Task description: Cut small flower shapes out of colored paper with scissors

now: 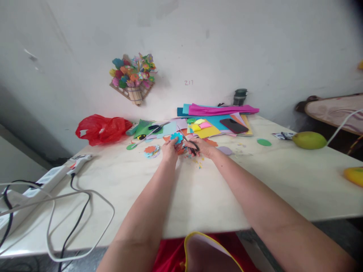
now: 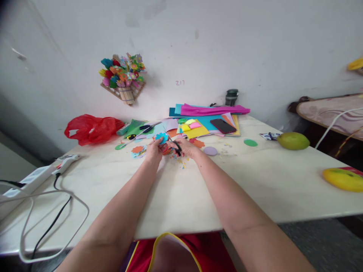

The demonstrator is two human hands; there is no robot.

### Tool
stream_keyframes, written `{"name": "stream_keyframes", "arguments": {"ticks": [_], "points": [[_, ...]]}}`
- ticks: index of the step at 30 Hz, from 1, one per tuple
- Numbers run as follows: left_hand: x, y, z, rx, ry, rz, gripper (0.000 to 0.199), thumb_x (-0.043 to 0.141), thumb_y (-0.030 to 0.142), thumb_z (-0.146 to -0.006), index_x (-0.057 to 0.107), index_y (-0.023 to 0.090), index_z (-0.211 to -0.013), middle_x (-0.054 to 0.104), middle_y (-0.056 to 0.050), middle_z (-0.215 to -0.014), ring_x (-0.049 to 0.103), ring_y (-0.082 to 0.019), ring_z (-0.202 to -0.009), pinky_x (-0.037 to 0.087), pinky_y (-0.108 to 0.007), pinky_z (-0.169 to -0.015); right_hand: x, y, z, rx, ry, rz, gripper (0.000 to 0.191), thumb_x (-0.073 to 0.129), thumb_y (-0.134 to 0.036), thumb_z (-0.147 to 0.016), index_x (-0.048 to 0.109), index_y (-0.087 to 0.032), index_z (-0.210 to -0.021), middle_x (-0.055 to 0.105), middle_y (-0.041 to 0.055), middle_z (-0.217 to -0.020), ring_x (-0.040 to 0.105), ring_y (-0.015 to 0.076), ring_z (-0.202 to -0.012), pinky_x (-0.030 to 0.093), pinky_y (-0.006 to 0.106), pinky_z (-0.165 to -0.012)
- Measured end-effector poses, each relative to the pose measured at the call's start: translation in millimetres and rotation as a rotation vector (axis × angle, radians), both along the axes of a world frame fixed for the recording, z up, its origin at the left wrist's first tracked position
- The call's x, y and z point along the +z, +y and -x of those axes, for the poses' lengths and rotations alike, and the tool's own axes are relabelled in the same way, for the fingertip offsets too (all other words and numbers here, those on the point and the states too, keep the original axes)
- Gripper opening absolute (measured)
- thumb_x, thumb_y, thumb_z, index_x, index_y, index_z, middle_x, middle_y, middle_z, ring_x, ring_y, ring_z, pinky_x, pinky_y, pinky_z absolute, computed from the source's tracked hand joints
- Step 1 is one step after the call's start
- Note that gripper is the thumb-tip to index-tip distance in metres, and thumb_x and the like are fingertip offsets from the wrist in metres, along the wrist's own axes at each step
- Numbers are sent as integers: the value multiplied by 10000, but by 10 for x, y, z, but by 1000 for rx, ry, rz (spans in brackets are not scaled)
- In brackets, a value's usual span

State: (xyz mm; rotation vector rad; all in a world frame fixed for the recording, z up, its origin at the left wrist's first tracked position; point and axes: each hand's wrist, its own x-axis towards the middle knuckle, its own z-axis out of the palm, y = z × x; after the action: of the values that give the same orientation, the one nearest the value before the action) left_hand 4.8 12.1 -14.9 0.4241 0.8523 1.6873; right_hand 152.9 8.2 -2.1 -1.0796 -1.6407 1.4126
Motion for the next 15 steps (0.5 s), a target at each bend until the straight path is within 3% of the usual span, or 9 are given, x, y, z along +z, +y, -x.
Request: {"name": "stream_keyframes", "arguments": {"ticks": [8, 15], "points": [[11, -18, -6, -12, 10, 5, 232, 853, 65, -714, 649, 164, -759, 713, -2, -665, 706, -132, -574, 581, -211, -626, 0, -1, 5, 16, 0, 2, 400, 815, -432, -899, 574, -173, -712, 619, -12, -550, 544, 79, -387, 279, 161, -295], [-14, 10, 1, 8, -24, -2, 253, 887, 68, -691, 663, 159, -768, 725, -18, -694, 759, -182, -669, 608, -264, -710, 3, -15, 2, 2, 0, -7, 411, 801, -456, -906, 564, -176, -720, 617, -12, -564, 541, 75, -402, 288, 159, -309]]}}
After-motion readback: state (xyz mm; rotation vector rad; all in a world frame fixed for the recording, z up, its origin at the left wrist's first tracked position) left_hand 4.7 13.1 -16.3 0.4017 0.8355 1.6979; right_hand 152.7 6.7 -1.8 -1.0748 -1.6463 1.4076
